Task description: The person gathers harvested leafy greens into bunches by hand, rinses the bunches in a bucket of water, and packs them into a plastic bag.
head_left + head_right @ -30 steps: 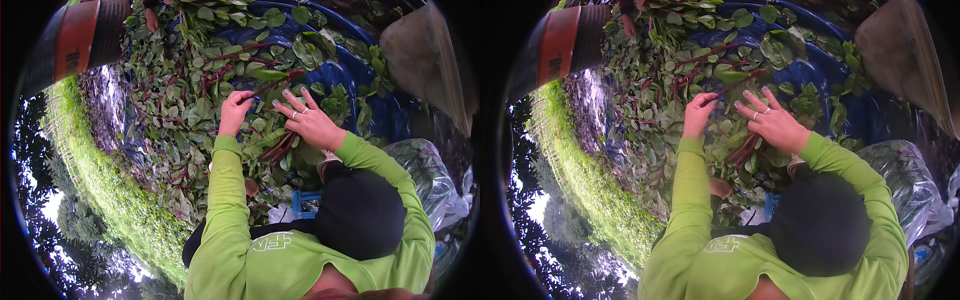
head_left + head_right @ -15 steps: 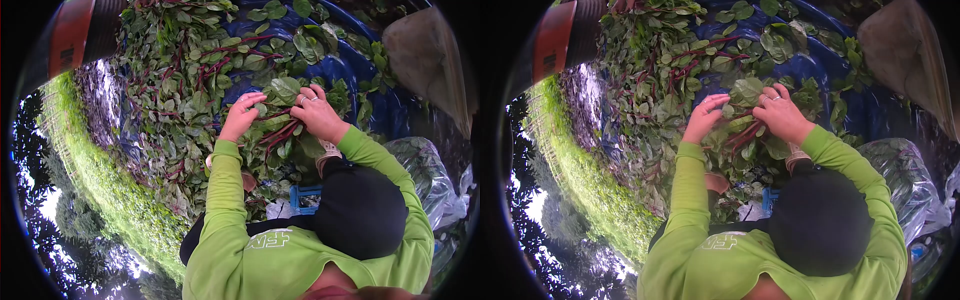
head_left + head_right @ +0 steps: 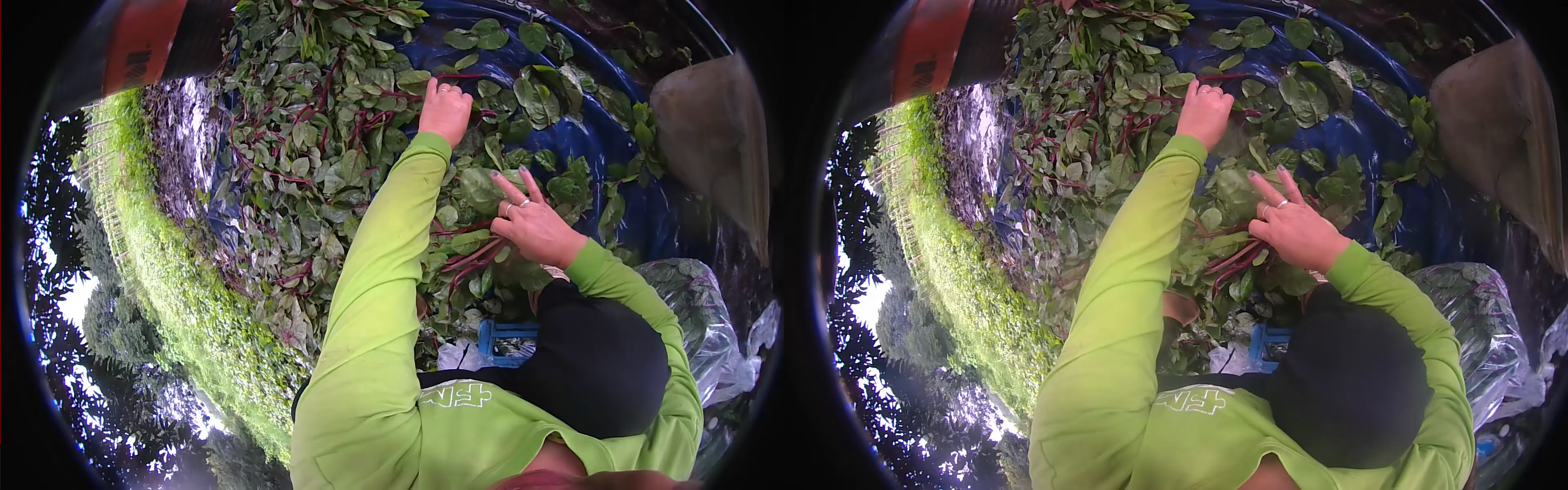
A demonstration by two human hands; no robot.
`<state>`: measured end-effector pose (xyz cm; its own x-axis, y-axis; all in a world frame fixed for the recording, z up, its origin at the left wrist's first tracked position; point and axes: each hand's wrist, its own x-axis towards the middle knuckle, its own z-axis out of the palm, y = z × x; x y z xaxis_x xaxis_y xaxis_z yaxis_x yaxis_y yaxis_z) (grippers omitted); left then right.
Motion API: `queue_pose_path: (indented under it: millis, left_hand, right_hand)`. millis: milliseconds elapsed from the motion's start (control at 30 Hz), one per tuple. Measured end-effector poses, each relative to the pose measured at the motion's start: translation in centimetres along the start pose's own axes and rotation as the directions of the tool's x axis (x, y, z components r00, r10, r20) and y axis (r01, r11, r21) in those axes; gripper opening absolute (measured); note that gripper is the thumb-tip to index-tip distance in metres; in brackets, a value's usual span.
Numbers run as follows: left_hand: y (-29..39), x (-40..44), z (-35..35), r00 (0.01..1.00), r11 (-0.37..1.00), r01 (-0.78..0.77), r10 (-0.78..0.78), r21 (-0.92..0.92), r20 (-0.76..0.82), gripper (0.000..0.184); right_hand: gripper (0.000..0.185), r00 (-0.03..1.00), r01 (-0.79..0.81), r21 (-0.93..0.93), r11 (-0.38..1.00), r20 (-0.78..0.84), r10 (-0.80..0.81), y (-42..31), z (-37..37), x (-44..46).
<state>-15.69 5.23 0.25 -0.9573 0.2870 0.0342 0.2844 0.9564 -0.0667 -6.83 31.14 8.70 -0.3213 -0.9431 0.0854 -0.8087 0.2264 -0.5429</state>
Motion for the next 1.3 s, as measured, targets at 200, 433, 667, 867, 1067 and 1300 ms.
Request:
queue_pose_path:
  millis: [200, 433, 667, 867, 1067, 1300]
  left_hand:
    - [3.7, -3.2, -2.5, 0.996, 0.947, 0.083, -0.092, -0.312, -0.013, 0.018]
    - [7.1, -7.6, -4.5, 0.898, 0.515, 0.419, -0.359, -0.748, 0.256, 0.021]
    - [10.0, -11.2, -4.7, 0.751, -0.233, 0.593, -0.186, -0.771, 0.634, 0.041]
    - [9.8, -11.2, -7.8, 0.591, -0.627, 0.61, -0.047, -0.485, 0.805, 0.056]
    - [8.4, -10.0, -7.7, 0.468, -0.578, 0.737, 0.063, -0.351, 0.881, 0.083]
    - [7.9, -9.9, -5.6, 0.429, -0.507, 0.758, -0.084, -0.41, 0.899, 0.038]
  right_hand:
    - [0.013, 0.997, -0.035, 0.07, 0.997, 0.078, 0.03, 0.3, 0.5, -0.1]
    - [0.031, 0.994, -0.089, 0.054, 0.995, -0.054, 0.092, 0.6, 1.6, -0.9]
    - [0.02, 0.985, -0.147, -0.098, 0.984, -0.105, 0.136, 0.4, 1.1, -0.1]
    - [0.024, 0.985, -0.036, -0.062, 0.997, -0.173, 0.024, 0.0, 1.4, -0.1]
    - [0.021, 0.996, -0.026, -0.159, 0.987, -0.086, 0.012, -0.3, 1.2, 0.6]
    - [0.017, 0.996, 0.042, -0.126, 0.991, 0.081, -0.032, -0.6, 1.3, 0.5]
